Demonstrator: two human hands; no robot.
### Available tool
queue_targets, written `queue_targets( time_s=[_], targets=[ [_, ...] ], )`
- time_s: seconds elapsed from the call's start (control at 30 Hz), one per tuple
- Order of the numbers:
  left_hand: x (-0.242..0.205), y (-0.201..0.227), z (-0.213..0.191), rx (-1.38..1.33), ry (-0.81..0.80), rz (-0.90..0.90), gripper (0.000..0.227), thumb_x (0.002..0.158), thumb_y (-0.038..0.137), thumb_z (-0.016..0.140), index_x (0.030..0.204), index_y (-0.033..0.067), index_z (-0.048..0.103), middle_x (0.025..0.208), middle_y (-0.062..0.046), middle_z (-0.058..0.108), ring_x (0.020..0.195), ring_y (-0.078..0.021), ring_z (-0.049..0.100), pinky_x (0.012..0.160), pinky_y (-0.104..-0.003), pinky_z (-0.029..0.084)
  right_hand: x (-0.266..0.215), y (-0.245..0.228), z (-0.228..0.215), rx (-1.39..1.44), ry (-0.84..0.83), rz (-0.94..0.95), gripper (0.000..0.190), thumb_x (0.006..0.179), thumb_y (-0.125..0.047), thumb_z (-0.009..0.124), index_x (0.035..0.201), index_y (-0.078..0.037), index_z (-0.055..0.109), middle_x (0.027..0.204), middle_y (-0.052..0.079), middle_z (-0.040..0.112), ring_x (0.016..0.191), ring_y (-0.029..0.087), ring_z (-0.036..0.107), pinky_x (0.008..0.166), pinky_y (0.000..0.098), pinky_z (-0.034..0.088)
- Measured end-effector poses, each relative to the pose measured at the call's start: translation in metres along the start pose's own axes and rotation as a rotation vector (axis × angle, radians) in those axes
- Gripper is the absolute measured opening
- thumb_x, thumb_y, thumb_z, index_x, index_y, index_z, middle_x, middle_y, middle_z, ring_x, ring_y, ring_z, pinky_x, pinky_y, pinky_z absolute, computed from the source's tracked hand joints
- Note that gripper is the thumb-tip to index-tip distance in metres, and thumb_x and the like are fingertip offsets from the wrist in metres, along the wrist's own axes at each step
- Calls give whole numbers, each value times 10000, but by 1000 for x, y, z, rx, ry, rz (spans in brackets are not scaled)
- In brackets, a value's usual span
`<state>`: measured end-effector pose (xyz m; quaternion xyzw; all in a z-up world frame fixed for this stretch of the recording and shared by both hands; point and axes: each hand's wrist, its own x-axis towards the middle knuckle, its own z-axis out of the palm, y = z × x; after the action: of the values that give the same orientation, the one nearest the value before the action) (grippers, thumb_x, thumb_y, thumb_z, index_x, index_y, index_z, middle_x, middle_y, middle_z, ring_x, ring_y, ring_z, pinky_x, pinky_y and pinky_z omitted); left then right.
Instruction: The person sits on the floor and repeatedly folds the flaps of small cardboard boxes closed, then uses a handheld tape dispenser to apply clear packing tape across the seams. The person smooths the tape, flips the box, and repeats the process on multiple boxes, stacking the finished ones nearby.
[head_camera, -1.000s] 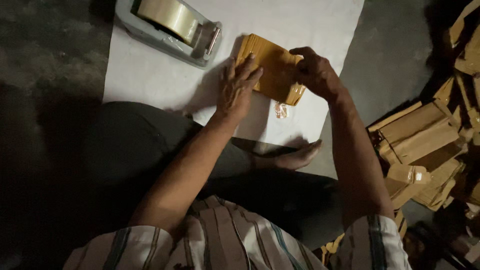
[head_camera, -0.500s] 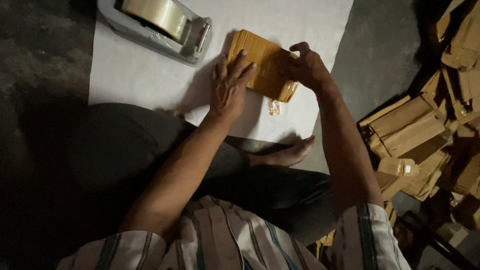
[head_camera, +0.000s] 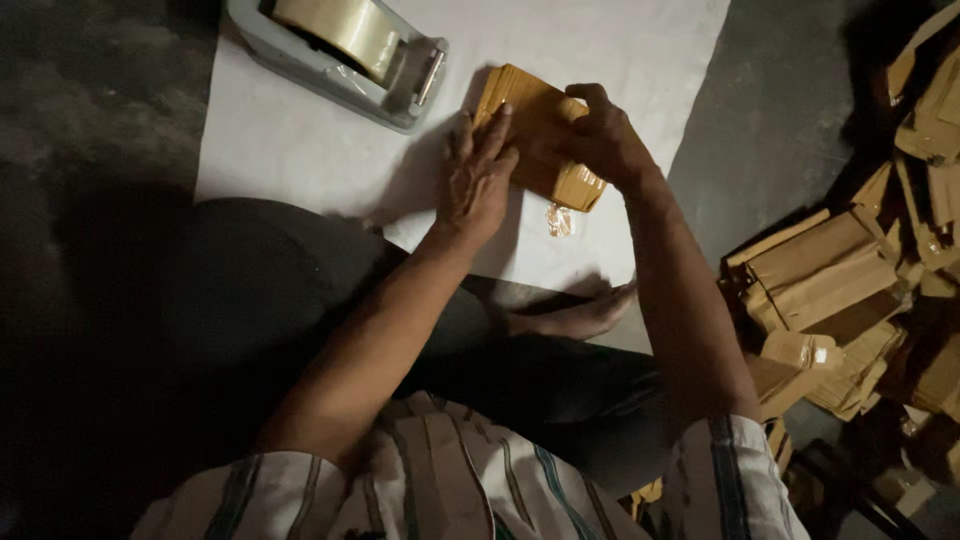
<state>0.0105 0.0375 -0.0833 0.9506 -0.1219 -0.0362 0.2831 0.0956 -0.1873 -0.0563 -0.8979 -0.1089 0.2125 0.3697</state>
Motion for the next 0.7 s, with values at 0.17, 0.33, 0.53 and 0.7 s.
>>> queue_targets(
  time_s=[0.17, 0.33, 0.53, 0.7],
  targets=[
    [0, 1, 1, -17, 35, 1, 419, 828, 85, 685, 1243, 129, 720, 1652, -60, 258, 1433, -489, 298, 1141, -641, 318, 7, 21, 15, -419, 184, -233, 739, 870, -302, 928, 1269, 138, 488, 913, 251, 745, 761, 295, 758, 699, 352, 621],
    [5, 2, 3, 83, -157, -64, 197, 940, 110, 655, 1104, 120, 765, 1718, -7, 233, 1505, -448, 296, 1194, -610, 301, 24, 13, 13, -576, 56, 469, 803, 804, -432, 904, 1263, 121, 546, 849, 204, 776, 725, 235, 753, 686, 330, 608],
    [-1, 0, 3, 1, 70, 11, 546, 887, 41, 643, 1413, 187, 643, 1676, -40, 261, 1456, -497, 313, 1179, -633, 303, -4, -21, -15, -972, 226, 551, 1034, 692, -677, 874, 1319, 52, 496, 877, 198, 707, 666, 258, 677, 499, 385, 538],
    [0, 0, 0, -59, -42, -56, 674, 850, 178, 689, 1504, 222, 535, 1673, -31, 254, 1468, -496, 286, 1177, -639, 271, -56, -43, 35, -1144, 248, 196, 638, 1041, -592, 572, 1315, -16, 564, 1223, 159, 630, 1108, 272, 584, 975, 385, 479]
  ],
)
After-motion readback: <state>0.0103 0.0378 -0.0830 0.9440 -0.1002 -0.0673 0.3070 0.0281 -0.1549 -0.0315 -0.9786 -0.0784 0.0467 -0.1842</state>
